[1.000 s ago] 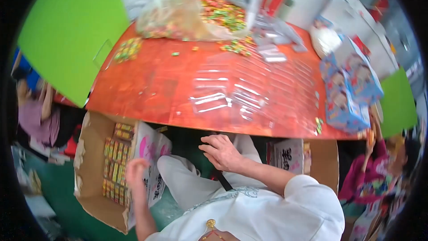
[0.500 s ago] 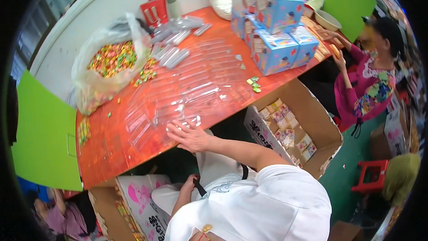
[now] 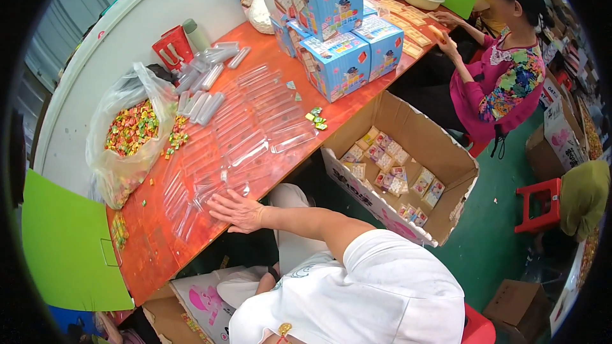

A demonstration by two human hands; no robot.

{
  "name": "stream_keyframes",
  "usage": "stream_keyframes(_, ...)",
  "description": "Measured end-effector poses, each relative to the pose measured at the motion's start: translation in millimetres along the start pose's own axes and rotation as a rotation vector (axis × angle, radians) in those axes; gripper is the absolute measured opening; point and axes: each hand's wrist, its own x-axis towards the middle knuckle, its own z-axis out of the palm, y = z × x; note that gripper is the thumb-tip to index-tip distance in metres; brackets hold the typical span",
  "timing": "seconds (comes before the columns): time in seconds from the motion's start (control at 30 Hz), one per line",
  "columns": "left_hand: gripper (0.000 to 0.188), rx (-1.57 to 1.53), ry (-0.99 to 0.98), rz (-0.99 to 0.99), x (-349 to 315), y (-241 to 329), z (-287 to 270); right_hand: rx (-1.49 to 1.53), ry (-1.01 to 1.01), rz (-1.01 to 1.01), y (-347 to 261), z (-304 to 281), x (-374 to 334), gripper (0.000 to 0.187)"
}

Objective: Pack small candy boxes into a larger cardboard shipping carton.

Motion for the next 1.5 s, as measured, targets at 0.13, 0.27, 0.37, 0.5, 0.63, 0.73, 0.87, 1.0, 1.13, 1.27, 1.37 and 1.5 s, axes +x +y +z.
stream_keyframes(0.13,0.033,0.028,-0.067,0.046,18.6,2.9,14.6,0.032,-0.019,0.017,2.2,-1.6,0.2,0.081)
stream_keyframes(0.27,0.034,0.057,-0.123,0.102,46.8,2.5,9.8,0.099,-0.038,0.030,-2.0,-1.7,3.7,0.081)
stream_keyframes(0.37,0.034,0.061,-0.176,0.141,73.6,2.0,2.9,0.173,-0.046,0.099,-1.4,-3.0,-0.5,0.080)
stream_keyframes(0.5,0.034,0.060,-0.331,0.182,103.9,-15.4,-11.9,0.311,-0.055,0.248,4.3,-17.1,9.3,0.074)
stream_keyframes(0.63,0.034,0.011,-0.572,0.189,97.7,-50.8,-24.9,0.521,0.067,0.095,8.0,-21.4,52.7,0.063)
stream_keyframes(0.73,0.034,-0.047,-0.661,0.251,135.5,-66.0,-40.2,0.630,0.046,0.145,31.6,-15.5,93.9,0.060)
stream_keyframes(0.87,0.034,-0.176,-0.623,0.274,171.8,-63.1,-53.7,0.724,0.006,0.218,77.4,-5.5,143.5,0.054)
stream_keyframes(1.0,0.034,-0.274,-0.471,0.186,176.6,-55.6,-84.9,0.651,-0.163,0.317,109.1,-17.9,185.1,0.057)
stream_keyframes(1.13,0.035,-0.301,-0.349,0.098,163.1,-59.8,-115.0,0.598,-0.271,0.296,109.2,-14.4,211.6,0.050)
stream_keyframes(1.27,0.035,-0.298,-0.249,0.035,151.2,-63.9,-120.5,0.565,-0.366,0.201,114.6,-8.6,223.5,0.049)
stream_keyframes(1.37,0.035,-0.274,-0.176,-0.015,138.8,-79.1,-118.7,0.436,-0.434,0.122,116.5,7.7,223.8,0.049)
stream_keyframes(1.5,0.035,-0.237,-0.022,-0.124,113.3,-101.6,-117.8,0.296,-0.375,-0.016,111.6,23.7,228.4,0.047)
